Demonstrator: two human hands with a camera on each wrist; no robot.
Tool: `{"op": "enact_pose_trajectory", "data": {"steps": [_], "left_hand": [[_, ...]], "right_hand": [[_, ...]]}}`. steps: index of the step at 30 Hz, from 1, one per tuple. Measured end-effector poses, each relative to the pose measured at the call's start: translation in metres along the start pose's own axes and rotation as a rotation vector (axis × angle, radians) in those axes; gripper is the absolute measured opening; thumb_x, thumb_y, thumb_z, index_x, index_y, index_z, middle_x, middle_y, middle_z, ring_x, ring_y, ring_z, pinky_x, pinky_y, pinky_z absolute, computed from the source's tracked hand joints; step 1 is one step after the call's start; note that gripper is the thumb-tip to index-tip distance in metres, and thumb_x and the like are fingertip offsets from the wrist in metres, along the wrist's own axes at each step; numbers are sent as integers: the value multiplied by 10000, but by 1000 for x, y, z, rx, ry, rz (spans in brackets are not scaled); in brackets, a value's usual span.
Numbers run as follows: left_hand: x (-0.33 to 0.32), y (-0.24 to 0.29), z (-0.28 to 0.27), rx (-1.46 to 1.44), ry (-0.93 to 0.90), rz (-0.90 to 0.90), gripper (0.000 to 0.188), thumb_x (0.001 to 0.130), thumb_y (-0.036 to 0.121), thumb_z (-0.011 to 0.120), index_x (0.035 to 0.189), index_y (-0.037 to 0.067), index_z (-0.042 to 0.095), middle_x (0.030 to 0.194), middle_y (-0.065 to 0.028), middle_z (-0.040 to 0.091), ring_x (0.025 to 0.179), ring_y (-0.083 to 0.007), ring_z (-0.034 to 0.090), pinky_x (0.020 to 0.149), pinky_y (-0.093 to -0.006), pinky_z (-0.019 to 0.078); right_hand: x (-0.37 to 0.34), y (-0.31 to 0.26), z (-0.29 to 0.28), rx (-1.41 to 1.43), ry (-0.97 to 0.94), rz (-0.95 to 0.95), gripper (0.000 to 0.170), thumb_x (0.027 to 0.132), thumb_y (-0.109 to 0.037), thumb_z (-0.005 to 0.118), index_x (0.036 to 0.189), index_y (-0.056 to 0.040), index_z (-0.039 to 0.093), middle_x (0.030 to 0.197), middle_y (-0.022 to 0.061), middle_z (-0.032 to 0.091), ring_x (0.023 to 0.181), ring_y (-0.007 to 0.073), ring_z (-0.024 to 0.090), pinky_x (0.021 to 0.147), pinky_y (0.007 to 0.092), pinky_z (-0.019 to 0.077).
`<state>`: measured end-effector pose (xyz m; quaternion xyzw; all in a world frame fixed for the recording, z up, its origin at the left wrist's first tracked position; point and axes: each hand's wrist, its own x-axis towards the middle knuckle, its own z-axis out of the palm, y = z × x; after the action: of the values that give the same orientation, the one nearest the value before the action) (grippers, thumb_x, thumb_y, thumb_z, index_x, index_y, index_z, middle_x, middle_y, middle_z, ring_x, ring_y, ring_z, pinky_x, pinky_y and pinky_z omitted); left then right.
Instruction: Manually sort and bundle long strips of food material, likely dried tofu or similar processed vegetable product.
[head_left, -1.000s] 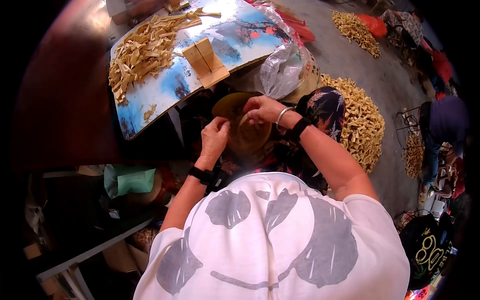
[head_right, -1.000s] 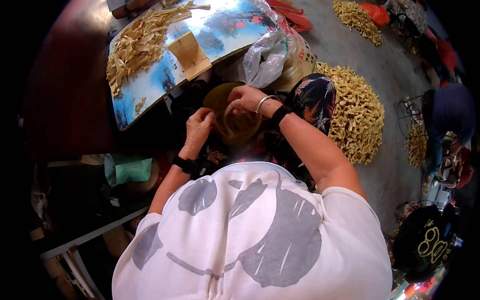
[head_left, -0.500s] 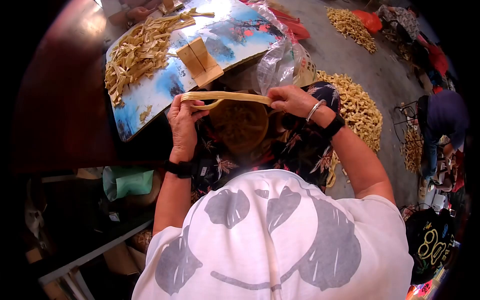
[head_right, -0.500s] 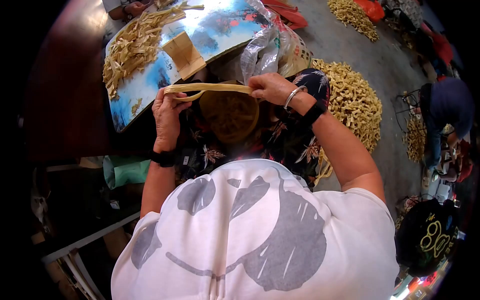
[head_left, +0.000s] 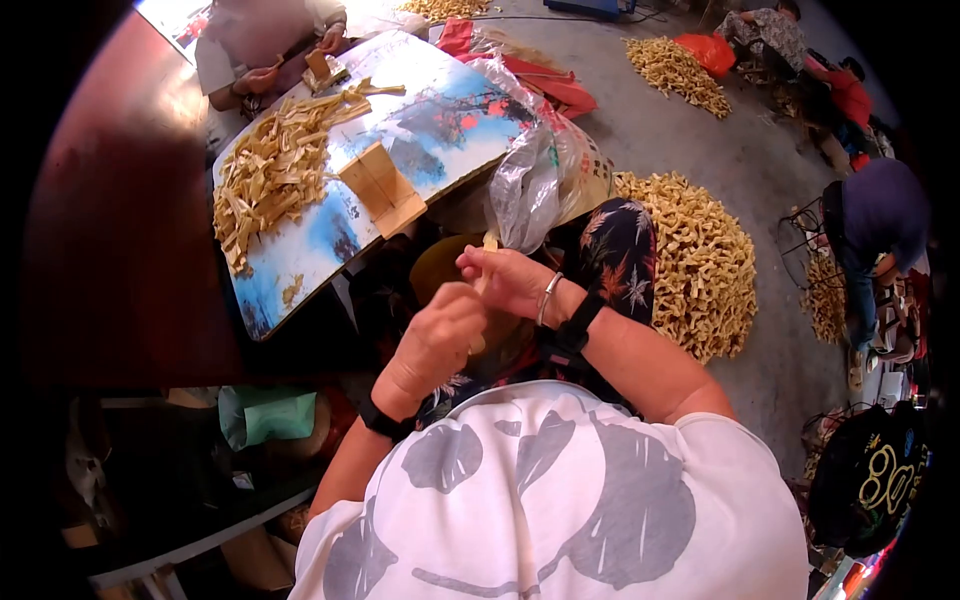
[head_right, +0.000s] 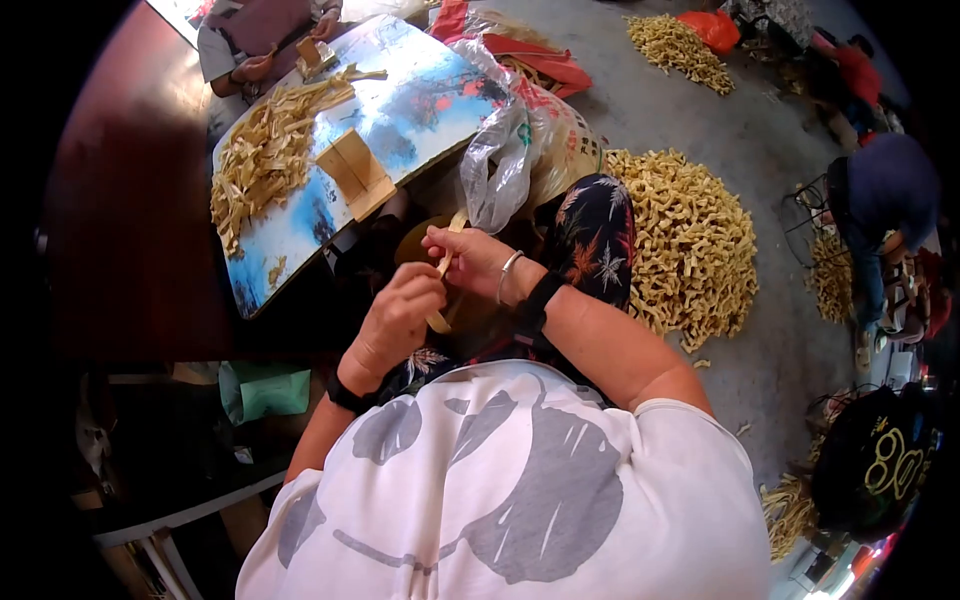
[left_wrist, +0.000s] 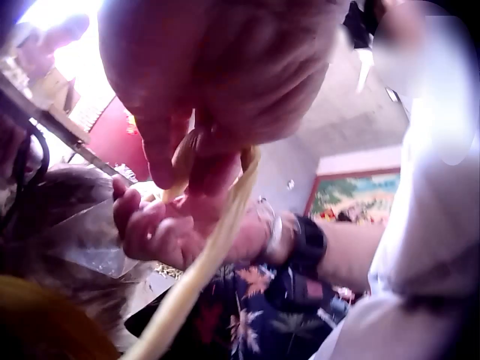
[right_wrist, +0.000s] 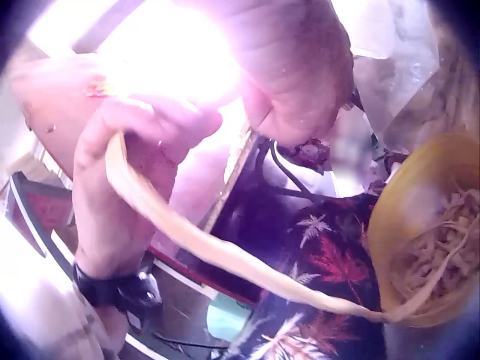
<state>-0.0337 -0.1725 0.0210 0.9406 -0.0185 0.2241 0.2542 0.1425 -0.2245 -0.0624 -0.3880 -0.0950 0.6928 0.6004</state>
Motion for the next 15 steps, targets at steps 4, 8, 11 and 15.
{"op": "enact_pose_trajectory", "data": {"steps": [4,8,11,15], "left_hand": [[-12,-7,9,398,-105,-14,146,646,-49,628,786,-4,634,916,-96,631,1133,-285,553,968,-345,481],[-4,-20,11,619,-39,-11,174,678,-42,628,847,-13,659,994,-113,656,1178,-299,535,1005,-347,465],[-1,-30,17,604,-41,-58,202,720,-7,621,915,-31,666,1048,-133,655,1191,-299,531,1039,-334,438],[-7,-39,27,543,-108,-91,237,722,58,639,940,-28,670,1054,-150,657,1194,-320,525,1023,-347,446]], "right_hand": [[-18,-36,5,-246,138,-241,157,958,-309,633,966,-153,638,865,-70,592,792,36,517,686,205,403],[-40,-71,9,-195,115,-343,77,977,-227,615,988,-152,601,880,-79,572,788,28,500,703,200,414],[-54,-93,18,-78,208,-489,87,988,-224,599,960,-142,596,829,-82,526,673,16,425,591,189,364],[-59,-100,12,-498,355,-803,197,1001,-233,545,908,-81,631,676,-26,537,538,82,444,526,254,385]]}}
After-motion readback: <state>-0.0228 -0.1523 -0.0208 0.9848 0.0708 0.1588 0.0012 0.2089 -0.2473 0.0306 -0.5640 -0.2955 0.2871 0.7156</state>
